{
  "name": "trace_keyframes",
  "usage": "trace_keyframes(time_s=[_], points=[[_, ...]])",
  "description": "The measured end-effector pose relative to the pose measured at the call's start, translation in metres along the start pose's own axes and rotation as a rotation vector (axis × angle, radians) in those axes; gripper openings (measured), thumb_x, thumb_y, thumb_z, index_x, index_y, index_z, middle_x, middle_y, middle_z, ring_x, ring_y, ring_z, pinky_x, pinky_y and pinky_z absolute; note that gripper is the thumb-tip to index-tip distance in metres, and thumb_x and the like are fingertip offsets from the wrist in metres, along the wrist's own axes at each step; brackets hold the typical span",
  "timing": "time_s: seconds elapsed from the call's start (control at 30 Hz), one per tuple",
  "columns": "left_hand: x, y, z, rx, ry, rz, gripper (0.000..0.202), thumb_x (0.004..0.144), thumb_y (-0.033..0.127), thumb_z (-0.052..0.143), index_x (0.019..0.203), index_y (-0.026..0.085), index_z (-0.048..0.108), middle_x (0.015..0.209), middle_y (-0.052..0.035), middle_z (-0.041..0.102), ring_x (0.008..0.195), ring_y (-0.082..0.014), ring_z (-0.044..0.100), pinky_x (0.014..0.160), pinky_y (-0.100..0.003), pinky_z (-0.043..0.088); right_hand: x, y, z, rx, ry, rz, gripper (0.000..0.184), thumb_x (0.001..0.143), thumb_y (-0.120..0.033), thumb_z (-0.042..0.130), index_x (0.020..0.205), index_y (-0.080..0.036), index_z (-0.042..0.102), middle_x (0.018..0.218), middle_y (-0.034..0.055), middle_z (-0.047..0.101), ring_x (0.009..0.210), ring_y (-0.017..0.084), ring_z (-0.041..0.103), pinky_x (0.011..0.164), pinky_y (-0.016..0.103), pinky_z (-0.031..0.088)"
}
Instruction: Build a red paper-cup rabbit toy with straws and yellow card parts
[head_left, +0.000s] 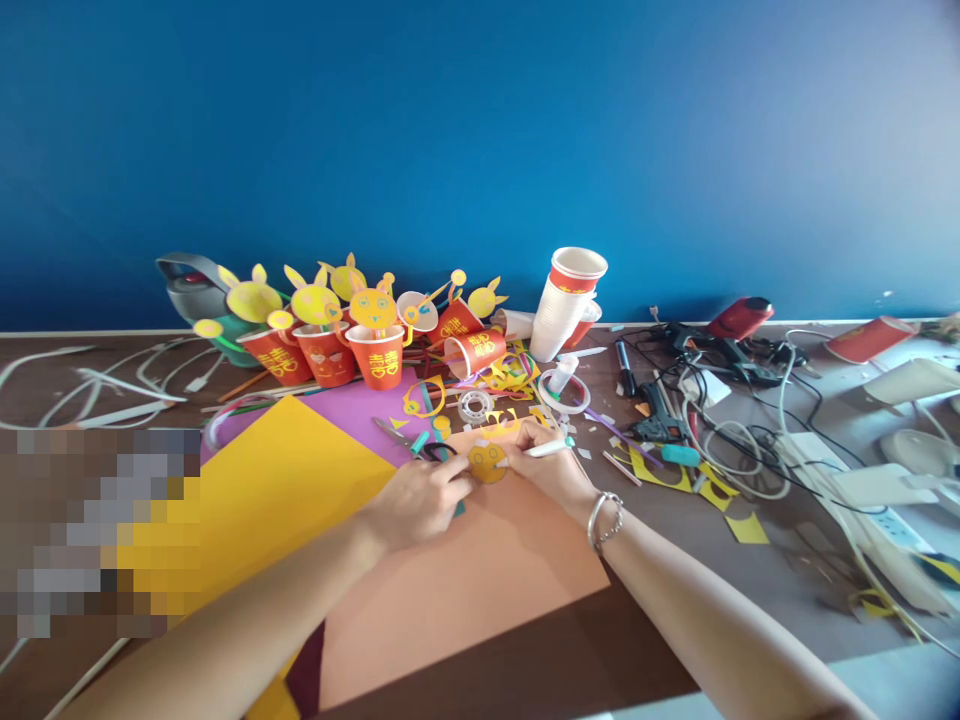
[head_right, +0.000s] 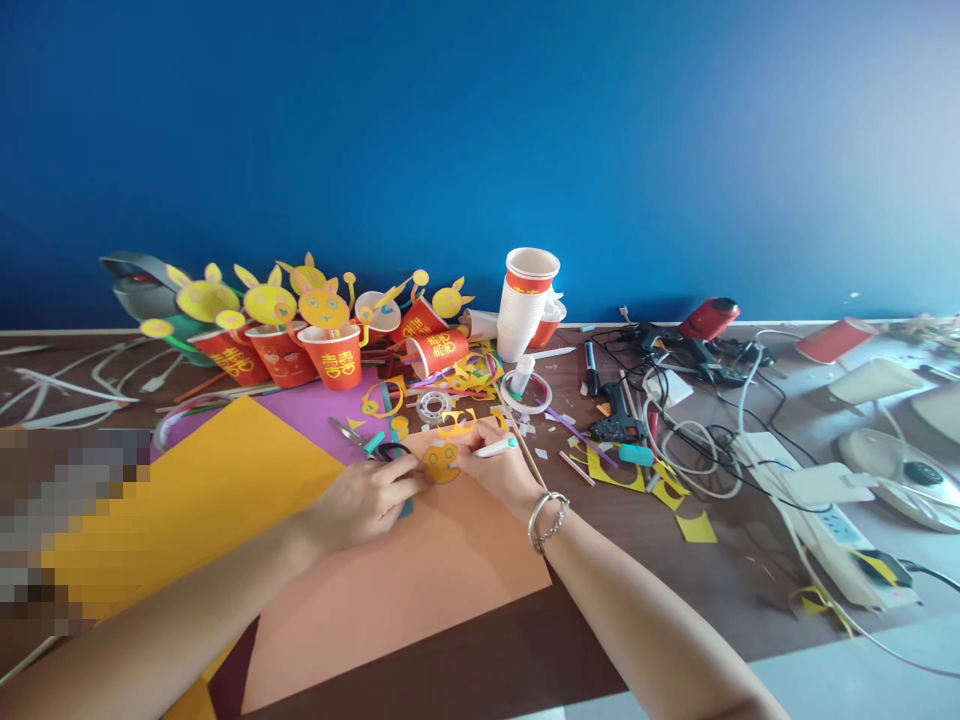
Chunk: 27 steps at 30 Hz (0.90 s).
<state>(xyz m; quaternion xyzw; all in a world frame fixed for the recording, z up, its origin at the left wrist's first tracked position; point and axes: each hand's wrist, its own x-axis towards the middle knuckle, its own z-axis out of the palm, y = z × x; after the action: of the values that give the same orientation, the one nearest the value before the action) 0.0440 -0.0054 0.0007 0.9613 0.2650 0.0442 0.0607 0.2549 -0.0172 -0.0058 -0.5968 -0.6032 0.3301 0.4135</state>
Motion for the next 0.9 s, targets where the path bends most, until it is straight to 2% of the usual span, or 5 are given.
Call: trace_keyframes(time_s=[0.13,0.33,0.7,0.9], points=[[0.0003,-0.0001,-0.0001,-0.003,0.000,-0.003,0.040,0.082,0.004,0.037,0.106,0.020,0.065,0.107,-0.0062,0.065,0.076,-0.0178,0.065,0.060,-0.029,0.047,-0.0007,-0.0003,-0.0016,0.037,0.013,0.014,0.029,0.069,-0.031,0.056,0.055,-0.022,0.033,0.051,-0.0058,0.037,0.048,0.009,0.032,0.043,0.023,0.026],[-0.0004,-0.0006,0.0015,-0.032,0.009,-0.008,0.038,0.083,0.005,0.039,0.105,0.021,0.065,0.106,-0.0071,0.063,0.079,-0.0167,0.063,0.063,-0.028,0.046,-0.0025,-0.0021,-0.0024,0.035,-0.077,-0.009,0.027,0.071,-0.029,0.057,0.056,-0.021,0.035,0.052,-0.0055,0.040,0.050,0.009,0.033,0.044,0.022,0.027],[-0.0006,-0.0004,0.0010,-0.042,0.036,-0.004,0.033,0.084,0.008,0.042,0.103,0.022,0.065,0.101,-0.0071,0.061,0.075,-0.0160,0.060,0.067,-0.029,0.044,-0.0023,0.0019,0.0000,0.040,-0.083,-0.071,0.025,0.072,-0.024,0.054,0.057,-0.021,0.035,0.052,-0.0061,0.039,0.050,0.009,0.031,0.045,0.022,0.027],[-0.0008,-0.0007,0.0018,-0.036,0.038,-0.007,0.033,0.083,0.008,0.042,0.103,0.022,0.065,0.100,-0.0068,0.060,0.075,-0.0155,0.060,0.069,-0.029,0.045,-0.0021,0.0014,0.0001,0.041,-0.094,-0.051,0.025,0.071,-0.025,0.054,0.057,-0.021,0.034,0.053,-0.0061,0.038,0.050,0.009,0.031,0.045,0.022,0.026]])
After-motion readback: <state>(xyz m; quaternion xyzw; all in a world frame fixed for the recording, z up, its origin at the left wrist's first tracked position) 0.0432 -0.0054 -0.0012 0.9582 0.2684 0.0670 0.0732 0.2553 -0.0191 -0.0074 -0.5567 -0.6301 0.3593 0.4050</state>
